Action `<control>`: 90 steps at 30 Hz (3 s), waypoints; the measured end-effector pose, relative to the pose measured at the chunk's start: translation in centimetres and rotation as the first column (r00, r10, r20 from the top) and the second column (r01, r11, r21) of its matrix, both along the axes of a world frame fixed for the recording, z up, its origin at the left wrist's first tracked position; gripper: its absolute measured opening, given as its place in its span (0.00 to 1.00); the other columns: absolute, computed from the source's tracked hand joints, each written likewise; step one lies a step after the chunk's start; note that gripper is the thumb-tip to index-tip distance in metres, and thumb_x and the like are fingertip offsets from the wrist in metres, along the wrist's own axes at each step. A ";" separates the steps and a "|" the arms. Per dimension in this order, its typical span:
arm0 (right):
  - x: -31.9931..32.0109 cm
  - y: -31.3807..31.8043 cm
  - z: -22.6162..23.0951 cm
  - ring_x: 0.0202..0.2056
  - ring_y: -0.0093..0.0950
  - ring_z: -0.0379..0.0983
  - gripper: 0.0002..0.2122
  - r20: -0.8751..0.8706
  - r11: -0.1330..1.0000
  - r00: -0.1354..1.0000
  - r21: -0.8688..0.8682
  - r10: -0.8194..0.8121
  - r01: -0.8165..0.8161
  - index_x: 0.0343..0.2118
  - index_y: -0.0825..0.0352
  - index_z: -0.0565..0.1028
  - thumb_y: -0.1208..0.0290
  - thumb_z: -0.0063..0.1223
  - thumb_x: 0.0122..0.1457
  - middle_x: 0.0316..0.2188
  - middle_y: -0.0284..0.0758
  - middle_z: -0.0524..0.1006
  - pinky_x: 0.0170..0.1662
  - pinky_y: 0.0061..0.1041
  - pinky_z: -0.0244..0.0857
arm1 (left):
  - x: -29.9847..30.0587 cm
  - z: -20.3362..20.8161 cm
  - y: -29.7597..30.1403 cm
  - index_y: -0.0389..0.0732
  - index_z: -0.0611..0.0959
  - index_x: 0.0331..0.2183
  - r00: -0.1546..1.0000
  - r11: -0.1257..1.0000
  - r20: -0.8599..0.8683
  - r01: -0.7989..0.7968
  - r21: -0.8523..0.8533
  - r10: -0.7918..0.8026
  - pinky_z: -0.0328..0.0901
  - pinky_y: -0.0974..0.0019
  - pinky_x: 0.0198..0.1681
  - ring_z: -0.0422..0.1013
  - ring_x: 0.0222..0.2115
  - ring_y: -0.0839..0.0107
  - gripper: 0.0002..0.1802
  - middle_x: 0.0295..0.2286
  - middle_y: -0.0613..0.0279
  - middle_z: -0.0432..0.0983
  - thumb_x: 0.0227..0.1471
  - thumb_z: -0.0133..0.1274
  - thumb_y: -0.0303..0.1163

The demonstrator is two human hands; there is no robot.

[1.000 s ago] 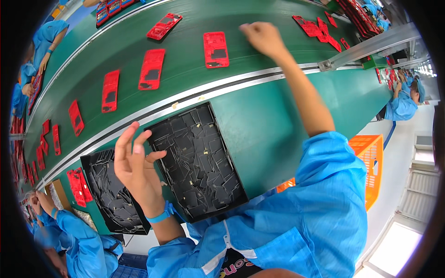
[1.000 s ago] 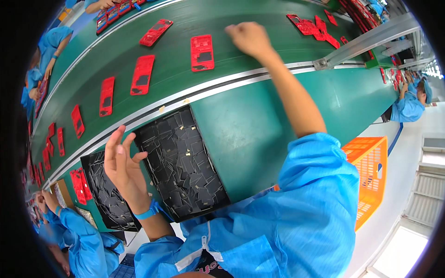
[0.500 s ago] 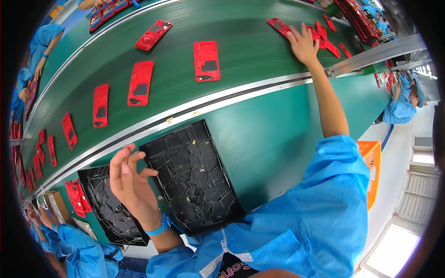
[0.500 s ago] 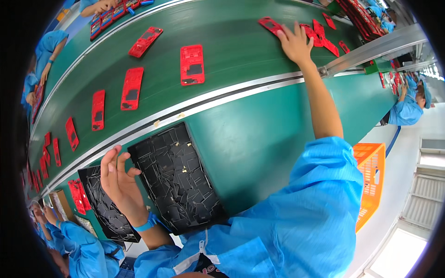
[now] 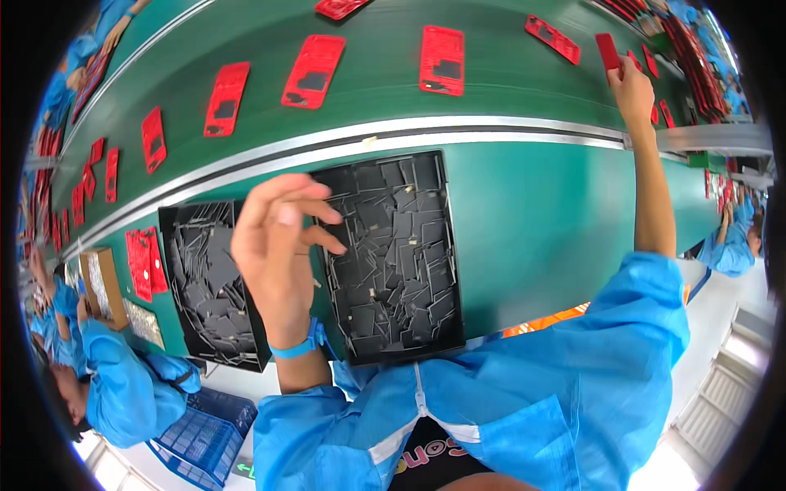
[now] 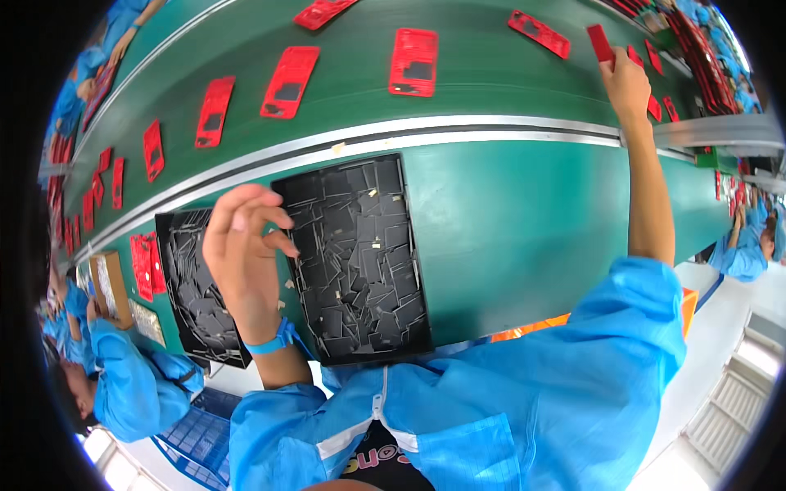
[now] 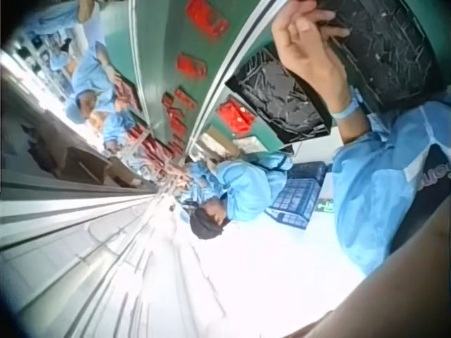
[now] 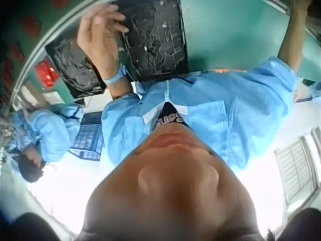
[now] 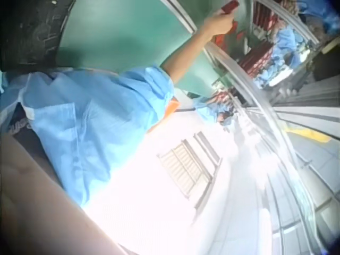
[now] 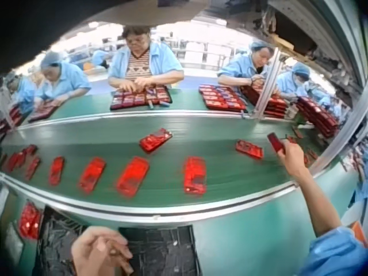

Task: Assembling small components into red plastic device housings on a factory conveyor belt.

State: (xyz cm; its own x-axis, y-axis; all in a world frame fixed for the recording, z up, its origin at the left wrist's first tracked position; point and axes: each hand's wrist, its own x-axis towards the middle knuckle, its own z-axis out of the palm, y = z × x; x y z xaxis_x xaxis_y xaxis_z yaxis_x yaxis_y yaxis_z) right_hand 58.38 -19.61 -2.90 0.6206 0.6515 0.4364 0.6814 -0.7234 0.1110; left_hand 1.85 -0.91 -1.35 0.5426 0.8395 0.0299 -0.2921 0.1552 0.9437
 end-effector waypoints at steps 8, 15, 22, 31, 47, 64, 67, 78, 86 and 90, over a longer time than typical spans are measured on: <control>-30.7 7.9 4.7 0.45 0.33 0.81 0.13 0.167 0.103 0.122 0.116 0.978 -0.988 0.41 0.64 0.81 0.67 0.62 0.53 0.42 0.33 0.82 0.46 0.33 0.77 | 0.4 0.8 -1.1 0.28 0.69 0.58 0.874 0.820 0.230 0.482 -0.308 -0.428 0.78 0.63 0.25 0.82 0.36 0.54 0.29 0.39 0.41 0.80 0.68 0.45 0.43; -34.7 7.6 4.5 0.30 0.35 0.76 0.06 -0.123 0.459 0.467 0.514 0.876 -0.725 0.32 0.65 0.81 0.72 0.66 0.52 0.30 0.36 0.75 0.31 0.33 0.72 | -0.3 1.9 -1.0 0.32 0.75 0.53 0.987 0.946 0.044 0.163 -0.279 -0.157 0.78 0.66 0.25 0.82 0.29 0.62 0.18 0.37 0.46 0.82 0.67 0.49 0.33; -36.8 7.0 2.2 0.22 0.40 0.76 0.11 -0.321 0.778 0.741 -0.020 0.589 -0.628 0.21 0.65 0.79 0.64 0.62 0.55 0.21 0.37 0.75 0.25 0.40 0.70 | -0.9 1.8 -0.7 0.32 0.73 0.54 0.982 0.968 0.160 0.134 -0.213 -0.101 0.78 0.61 0.34 0.81 0.35 0.59 0.23 0.42 0.43 0.80 0.69 0.42 0.42; -35.4 6.2 3.5 0.20 0.19 0.66 0.04 -0.740 0.805 0.333 0.579 0.585 -0.129 0.30 0.69 0.84 0.75 0.64 0.58 0.20 0.27 0.75 0.25 0.23 0.61 | -0.6 2.4 -1.3 0.31 0.69 0.58 0.975 0.968 0.205 0.133 -0.214 -0.089 0.77 0.55 0.45 0.79 0.46 0.53 0.22 0.49 0.40 0.77 0.68 0.39 0.32; -41.0 8.4 6.5 0.30 0.24 0.81 0.10 -0.498 0.498 0.009 0.867 0.867 -0.019 0.45 0.74 0.80 0.84 0.60 0.60 0.33 0.38 0.82 0.34 0.19 0.75 | -0.5 1.0 -1.6 0.30 0.68 0.57 0.951 0.991 0.308 0.077 -0.110 -0.039 0.78 0.56 0.47 0.78 0.45 0.63 0.21 0.45 0.47 0.79 0.64 0.48 0.20; -43.4 9.0 6.0 0.29 0.18 0.77 0.06 -0.499 0.494 0.023 0.863 0.867 0.107 0.40 0.76 0.80 0.86 0.59 0.60 0.32 0.38 0.83 0.33 0.18 0.76 | -0.5 0.9 -2.0 0.30 0.66 0.56 0.945 0.996 0.324 0.065 -0.057 -0.043 0.78 0.57 0.50 0.78 0.46 0.63 0.20 0.46 0.43 0.79 0.64 0.47 0.19; -43.9 9.0 6.5 0.29 0.18 0.77 0.06 -0.524 0.519 0.011 0.845 0.852 0.128 0.40 0.76 0.80 0.86 0.59 0.60 0.33 0.38 0.83 0.33 0.18 0.76 | -0.5 0.7 -2.0 0.30 0.66 0.56 0.948 0.997 0.315 0.056 -0.050 -0.037 0.77 0.58 0.49 0.78 0.46 0.63 0.20 0.46 0.43 0.78 0.64 0.47 0.19; -44.2 9.0 5.9 0.28 0.17 0.75 0.07 -0.556 0.551 0.037 0.829 0.830 0.093 0.39 0.75 0.81 0.86 0.62 0.58 0.30 0.34 0.81 0.31 0.17 0.72 | -0.5 0.9 -2.2 0.29 0.68 0.57 0.954 0.997 0.298 0.030 -0.069 -0.008 0.76 0.63 0.50 0.77 0.46 0.67 0.20 0.45 0.47 0.80 0.64 0.46 0.18; -45.4 8.7 2.2 0.24 0.23 0.62 0.20 -0.027 0.432 0.567 0.676 0.824 -0.597 0.49 0.74 0.80 0.88 0.63 0.51 0.38 0.39 0.70 0.26 0.22 0.59 | 0.1 0.9 -2.9 0.28 0.73 0.52 0.976 0.997 0.208 -0.074 0.028 0.067 0.74 0.64 0.51 0.77 0.46 0.67 0.17 0.46 0.48 0.80 0.62 0.51 0.18; -44.9 8.8 3.2 0.25 0.17 0.64 0.13 -0.286 0.429 0.398 0.837 0.872 -0.339 0.43 0.74 0.81 0.85 0.64 0.53 0.33 0.32 0.73 0.28 0.17 0.60 | -0.3 1.0 -2.5 0.26 0.75 0.51 0.971 0.999 0.236 -0.029 -0.026 0.035 0.72 0.60 0.56 0.76 0.52 0.58 0.18 0.50 0.43 0.78 0.59 0.51 0.14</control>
